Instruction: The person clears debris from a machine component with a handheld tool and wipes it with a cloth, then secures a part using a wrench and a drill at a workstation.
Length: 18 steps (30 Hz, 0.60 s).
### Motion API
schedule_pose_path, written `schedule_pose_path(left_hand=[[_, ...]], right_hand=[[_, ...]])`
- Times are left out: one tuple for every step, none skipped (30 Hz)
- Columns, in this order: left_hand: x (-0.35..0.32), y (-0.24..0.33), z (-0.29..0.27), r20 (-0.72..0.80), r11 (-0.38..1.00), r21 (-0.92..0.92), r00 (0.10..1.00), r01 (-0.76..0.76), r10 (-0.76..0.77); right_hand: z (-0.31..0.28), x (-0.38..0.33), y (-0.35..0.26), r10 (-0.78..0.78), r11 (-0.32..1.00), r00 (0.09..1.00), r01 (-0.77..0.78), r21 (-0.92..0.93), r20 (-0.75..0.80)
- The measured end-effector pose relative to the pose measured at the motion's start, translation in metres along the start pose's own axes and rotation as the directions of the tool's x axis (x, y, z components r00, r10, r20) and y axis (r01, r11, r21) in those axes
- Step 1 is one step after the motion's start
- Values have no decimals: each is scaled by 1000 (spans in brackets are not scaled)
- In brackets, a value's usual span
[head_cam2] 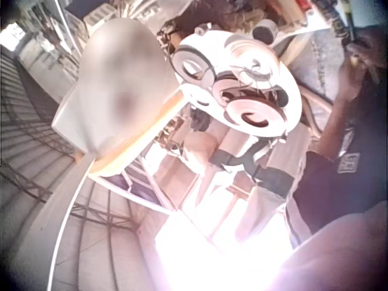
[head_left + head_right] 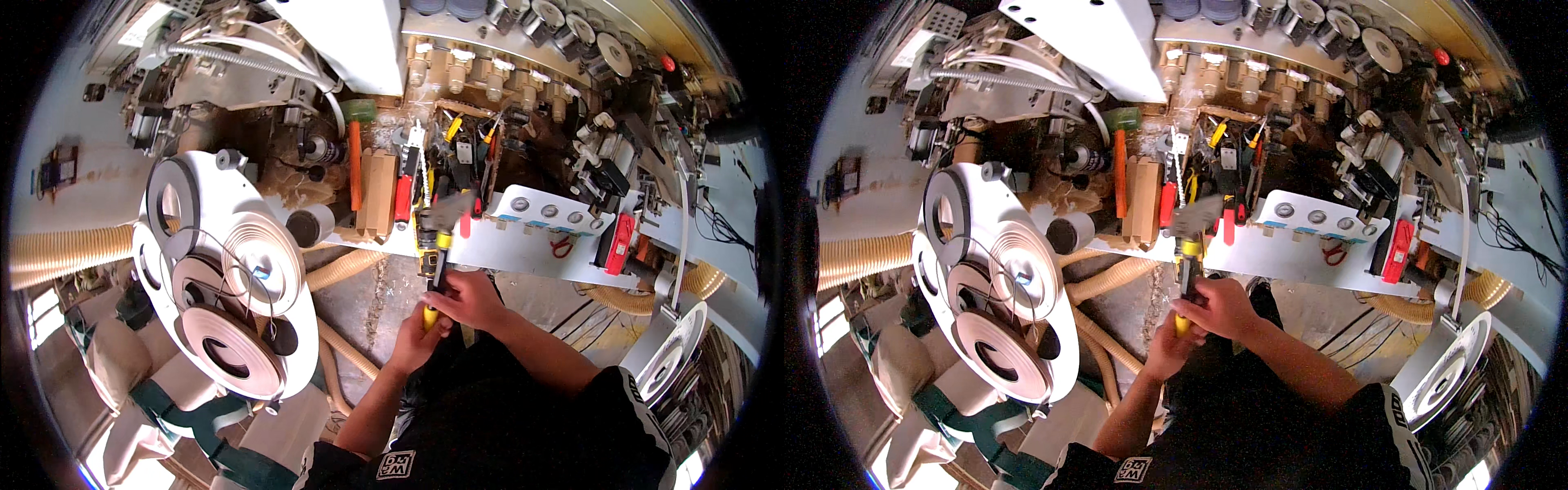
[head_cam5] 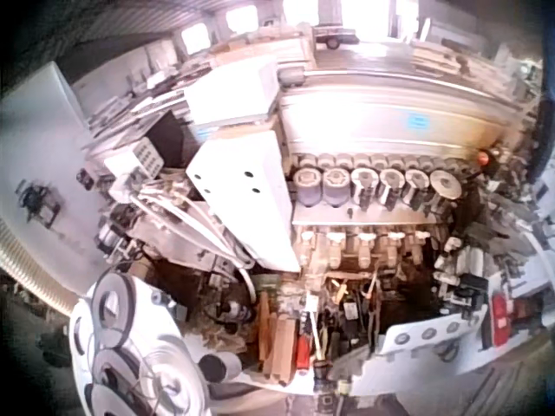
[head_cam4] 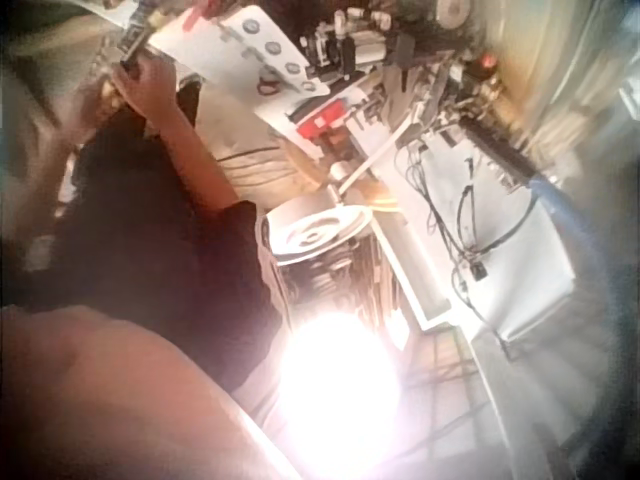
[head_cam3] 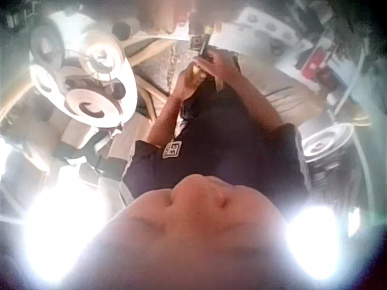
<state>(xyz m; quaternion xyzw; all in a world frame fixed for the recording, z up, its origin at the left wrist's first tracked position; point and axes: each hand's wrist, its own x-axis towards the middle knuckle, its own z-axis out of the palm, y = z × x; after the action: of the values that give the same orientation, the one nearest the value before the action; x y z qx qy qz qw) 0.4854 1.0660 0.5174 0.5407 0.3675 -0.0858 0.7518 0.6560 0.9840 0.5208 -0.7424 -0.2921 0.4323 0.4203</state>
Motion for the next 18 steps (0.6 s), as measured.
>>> schedule_pose_path(left_hand=[[1,-7,-4,-96,1000,-1,995,-17,17],[6,-18,-11,-190,999,0,981,-33,32],[9,-26,-15,-282,999,-1,959,-46,44],[18,-23,-16,-421,991,-80,905,-111,67],[29,-28,-25,-486,995,53,868,-86,101],[42,-35,-39,-541,982,184,829,-49,143],[51,-38,-49,-546,957,286,813,-46,202],[60,-39,-57,-543,922,386,798,-39,261],[66,-19,-57,-544,926,372,822,59,167],[77,-23,-60,-539,892,449,811,46,230],[90,-36,-64,-526,851,524,799,34,292],[101,-49,-69,-513,805,593,785,32,347],[111,-51,-70,-515,783,616,793,80,324],[119,-52,-73,-502,784,618,798,61,334],[129,-51,-73,-484,785,618,805,38,342],[135,-50,-72,-468,786,618,811,16,351],[138,-53,-70,-486,806,592,794,-10,367],[137,-50,-62,-492,839,541,784,-66,379]], right_hand=[[5,8,-4,-61,998,998,61,-10,-9],[7,15,-6,-120,993,993,120,-19,-19],[4,20,-10,-56,998,998,57,-27,14],[7,30,-1,-156,986,981,149,-69,-113],[8,40,5,-138,989,963,124,-76,-230],[7,51,10,-119,992,931,98,-79,-346],[5,62,16,-91,994,904,60,-88,-417],[3,73,23,-63,995,870,20,-94,-488],[3,82,35,22,1000,860,-10,27,-510],[4,92,49,83,995,914,-52,90,-398],[3,102,63,139,984,951,-101,148,-277],[4,112,72,190,967,971,-160,199,-142],[2,118,69,306,939,952,-299,169,-15],[3,118,65,287,951,958,-284,121,-12],[3,116,58,272,960,962,-271,72,-12],[4,113,55,255,967,967,-255,23,-10],[7,106,57,179,981,982,-174,88,-54],[8,98,63,126,982,987,-110,157,-99]])
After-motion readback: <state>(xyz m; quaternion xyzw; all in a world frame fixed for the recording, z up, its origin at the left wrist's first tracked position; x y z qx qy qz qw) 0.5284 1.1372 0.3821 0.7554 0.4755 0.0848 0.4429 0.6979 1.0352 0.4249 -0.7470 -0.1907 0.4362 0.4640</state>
